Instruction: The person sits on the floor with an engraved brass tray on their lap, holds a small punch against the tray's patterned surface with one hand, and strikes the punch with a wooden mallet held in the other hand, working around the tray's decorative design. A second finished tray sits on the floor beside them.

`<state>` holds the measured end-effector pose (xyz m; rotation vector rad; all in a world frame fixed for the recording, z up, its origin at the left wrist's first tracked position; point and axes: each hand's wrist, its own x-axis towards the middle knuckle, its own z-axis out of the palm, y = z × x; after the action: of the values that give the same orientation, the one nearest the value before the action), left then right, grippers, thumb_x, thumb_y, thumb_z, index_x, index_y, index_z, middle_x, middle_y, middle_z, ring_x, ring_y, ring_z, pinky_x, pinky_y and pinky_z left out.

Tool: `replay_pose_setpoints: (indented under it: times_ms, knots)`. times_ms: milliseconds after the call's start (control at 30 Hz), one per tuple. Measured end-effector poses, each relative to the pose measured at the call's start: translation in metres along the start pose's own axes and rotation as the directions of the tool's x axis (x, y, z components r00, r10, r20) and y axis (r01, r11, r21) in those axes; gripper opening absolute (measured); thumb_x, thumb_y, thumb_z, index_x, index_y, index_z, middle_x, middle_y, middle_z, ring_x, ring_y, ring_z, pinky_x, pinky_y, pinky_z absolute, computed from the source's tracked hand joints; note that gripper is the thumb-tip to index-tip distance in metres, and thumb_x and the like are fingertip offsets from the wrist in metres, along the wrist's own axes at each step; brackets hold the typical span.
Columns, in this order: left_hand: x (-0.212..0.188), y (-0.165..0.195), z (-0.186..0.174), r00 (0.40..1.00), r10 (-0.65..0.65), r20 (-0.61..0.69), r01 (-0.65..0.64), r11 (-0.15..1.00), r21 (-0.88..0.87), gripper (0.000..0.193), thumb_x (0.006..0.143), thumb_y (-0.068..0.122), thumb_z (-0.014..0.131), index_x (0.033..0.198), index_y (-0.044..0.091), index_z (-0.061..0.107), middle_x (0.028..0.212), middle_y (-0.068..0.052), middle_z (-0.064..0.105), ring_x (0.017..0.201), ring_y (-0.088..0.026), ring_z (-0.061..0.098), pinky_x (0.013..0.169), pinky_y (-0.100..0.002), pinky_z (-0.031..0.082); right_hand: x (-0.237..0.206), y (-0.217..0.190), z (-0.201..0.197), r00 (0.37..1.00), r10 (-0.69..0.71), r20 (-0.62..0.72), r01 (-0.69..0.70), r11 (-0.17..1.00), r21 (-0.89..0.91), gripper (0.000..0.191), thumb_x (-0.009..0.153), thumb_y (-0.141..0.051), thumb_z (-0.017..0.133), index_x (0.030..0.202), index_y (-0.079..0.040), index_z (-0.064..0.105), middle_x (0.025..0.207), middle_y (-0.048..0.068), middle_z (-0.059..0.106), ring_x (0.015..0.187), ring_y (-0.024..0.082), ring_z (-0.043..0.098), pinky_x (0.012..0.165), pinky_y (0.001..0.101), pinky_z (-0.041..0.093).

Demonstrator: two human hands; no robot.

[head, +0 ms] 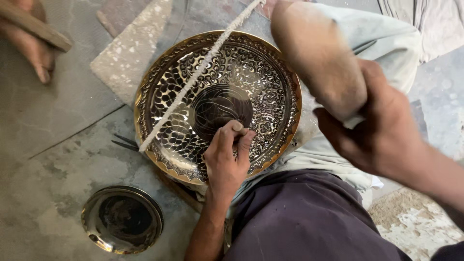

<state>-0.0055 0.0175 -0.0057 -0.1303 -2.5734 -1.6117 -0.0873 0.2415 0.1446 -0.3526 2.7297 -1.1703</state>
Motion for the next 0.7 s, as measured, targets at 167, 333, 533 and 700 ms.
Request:
replay_pose_setpoints:
  times_ms: [167,333,533,700]
  knots:
    - [0.005,0.024,-0.014,0.998,-0.052,-0.031,0.053,0.998,0.033,0.022,0.099,0.011,0.07,0.116,0.0,0.061,0.099,-0.011,0.073,0.085,-0.021,0.077,0.07,-0.03,0.063,-0.035,-0.008,-0.011,0.991,-0.036,0.13,0.129,0.536,-0.834,0.05,0.087,-0.009,0.073,0.134,-0.025,0.068,0.095,0.005,0.072,0.079,0.025,0.069,0.073,0.0428,0.053]
    - [-0.024,0.053,-0.076,0.945,-0.235,-0.227,0.216,0.971,-0.104,0.017,0.1,0.006,0.069,0.111,-0.001,0.058,0.103,-0.009,0.071,0.088,-0.015,0.076,0.071,-0.028,0.066,-0.097,0.012,-0.019,0.971,0.137,-0.196,-0.218,0.843,-0.492,0.051,0.078,-0.013,0.075,0.128,-0.008,0.066,0.103,0.017,0.072,0.088,0.034,0.068,0.073,0.0479,0.054]
    - [-0.065,0.042,-0.113,0.866,-0.33,-0.375,0.314,0.944,-0.106,0.02,0.102,0.007,0.065,0.116,-0.001,0.053,0.109,-0.011,0.065,0.077,-0.013,0.067,0.062,-0.028,0.06,-0.193,0.078,-0.009,0.776,0.542,-0.323,-0.503,0.84,0.202,0.047,0.083,-0.011,0.081,0.125,0.002,0.063,0.098,0.014,0.074,0.09,0.025,0.072,0.082,0.0393,0.057]
    - [-0.072,0.005,-0.094,0.844,-0.434,-0.315,0.355,0.892,-0.279,0.028,0.098,0.01,0.067,0.119,0.001,0.05,0.101,-0.012,0.07,0.074,-0.009,0.065,0.056,-0.027,0.059,-0.257,0.105,-0.017,0.718,0.569,-0.4,-0.38,0.803,0.459,0.053,0.09,-0.012,0.078,0.136,0.002,0.054,0.1,0.014,0.072,0.094,0.025,0.073,0.086,0.0391,0.058]
